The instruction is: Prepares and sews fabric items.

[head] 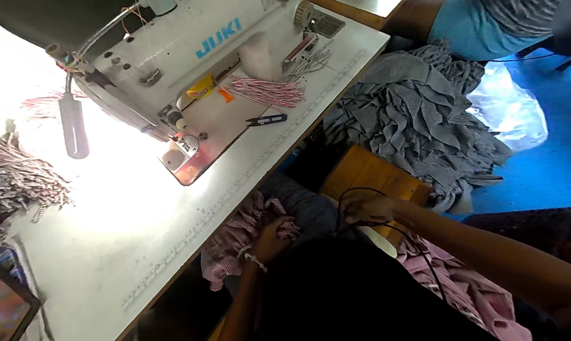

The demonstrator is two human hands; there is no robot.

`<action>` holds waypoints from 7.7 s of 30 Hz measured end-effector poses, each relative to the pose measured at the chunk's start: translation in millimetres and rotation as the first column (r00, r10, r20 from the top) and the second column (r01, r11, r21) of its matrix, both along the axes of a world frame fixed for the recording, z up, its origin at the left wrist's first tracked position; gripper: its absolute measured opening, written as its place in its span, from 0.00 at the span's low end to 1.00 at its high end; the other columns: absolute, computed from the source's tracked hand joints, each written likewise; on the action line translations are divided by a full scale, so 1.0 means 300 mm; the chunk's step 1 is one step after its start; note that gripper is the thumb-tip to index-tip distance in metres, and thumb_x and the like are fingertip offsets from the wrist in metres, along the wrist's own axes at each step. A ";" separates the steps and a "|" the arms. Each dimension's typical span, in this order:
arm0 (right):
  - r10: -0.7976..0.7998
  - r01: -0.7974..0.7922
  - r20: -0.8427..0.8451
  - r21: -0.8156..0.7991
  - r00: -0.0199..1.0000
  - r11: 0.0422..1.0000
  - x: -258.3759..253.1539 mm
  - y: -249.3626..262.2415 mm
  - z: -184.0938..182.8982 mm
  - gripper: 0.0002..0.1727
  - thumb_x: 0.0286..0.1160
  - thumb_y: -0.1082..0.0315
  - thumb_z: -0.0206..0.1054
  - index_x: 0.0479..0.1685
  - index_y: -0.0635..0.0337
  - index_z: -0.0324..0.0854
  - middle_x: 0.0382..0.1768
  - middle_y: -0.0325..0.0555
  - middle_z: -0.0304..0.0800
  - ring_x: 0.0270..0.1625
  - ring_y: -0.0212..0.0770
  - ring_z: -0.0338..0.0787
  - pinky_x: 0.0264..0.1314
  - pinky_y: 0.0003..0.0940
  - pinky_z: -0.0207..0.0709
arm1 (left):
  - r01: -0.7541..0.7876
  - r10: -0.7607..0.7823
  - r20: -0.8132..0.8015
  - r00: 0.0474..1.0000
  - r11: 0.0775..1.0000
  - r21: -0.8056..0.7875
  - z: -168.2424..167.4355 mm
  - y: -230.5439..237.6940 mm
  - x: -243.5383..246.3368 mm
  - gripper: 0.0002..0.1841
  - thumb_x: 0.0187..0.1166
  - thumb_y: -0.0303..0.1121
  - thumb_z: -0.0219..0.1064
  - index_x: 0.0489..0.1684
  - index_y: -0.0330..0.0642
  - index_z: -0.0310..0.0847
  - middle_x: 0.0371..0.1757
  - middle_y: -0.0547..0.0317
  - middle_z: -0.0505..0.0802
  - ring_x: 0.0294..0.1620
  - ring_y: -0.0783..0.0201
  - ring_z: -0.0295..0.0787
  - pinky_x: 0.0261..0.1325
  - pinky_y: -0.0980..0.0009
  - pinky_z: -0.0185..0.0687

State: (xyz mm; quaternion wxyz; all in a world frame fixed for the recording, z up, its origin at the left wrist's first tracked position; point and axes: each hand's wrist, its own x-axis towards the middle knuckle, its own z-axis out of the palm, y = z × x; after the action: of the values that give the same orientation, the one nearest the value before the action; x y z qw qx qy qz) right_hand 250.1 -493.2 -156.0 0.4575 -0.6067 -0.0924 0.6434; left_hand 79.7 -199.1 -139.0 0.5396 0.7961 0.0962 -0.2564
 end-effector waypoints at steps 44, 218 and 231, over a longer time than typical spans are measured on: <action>-0.062 -0.419 0.821 0.353 0.567 0.837 0.054 0.489 0.609 0.30 0.81 0.47 0.66 0.72 0.60 0.81 0.61 0.43 0.93 0.58 0.31 0.93 0.61 0.30 0.87 | -0.515 0.699 0.432 0.570 0.713 -0.475 0.673 0.312 -0.062 0.13 0.85 0.39 0.54 0.56 0.51 0.84 0.44 0.64 0.97 0.44 0.75 0.93 0.49 0.79 0.88; -0.002 -0.042 0.998 0.005 0.067 0.999 0.450 0.995 0.443 0.12 0.86 0.67 0.64 0.51 0.65 0.90 0.51 0.63 0.93 0.56 0.66 0.92 0.59 0.68 0.81 | -0.583 0.345 0.471 0.812 0.523 0.622 0.277 0.616 0.248 0.18 0.89 0.31 0.57 0.73 0.47 0.85 0.63 0.39 0.90 0.61 0.43 0.90 0.66 0.46 0.82; -0.005 -0.137 0.977 -0.025 -0.214 0.990 0.480 0.821 0.411 0.06 0.74 0.74 0.69 0.37 0.70 0.88 0.39 0.66 0.92 0.46 0.70 0.92 0.47 0.67 0.82 | -0.666 0.097 0.867 0.489 0.683 0.300 0.420 0.294 0.310 0.11 0.80 0.24 0.63 0.47 0.37 0.93 0.52 0.51 0.97 0.53 0.60 0.95 0.60 0.70 0.88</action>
State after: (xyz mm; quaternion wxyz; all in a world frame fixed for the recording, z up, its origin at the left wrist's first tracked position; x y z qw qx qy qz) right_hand 394.2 -246.9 -32.7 0.2077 -0.8538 -0.4747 -0.0494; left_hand 172.7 -110.8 -13.0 0.2821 0.9020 0.1078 0.3085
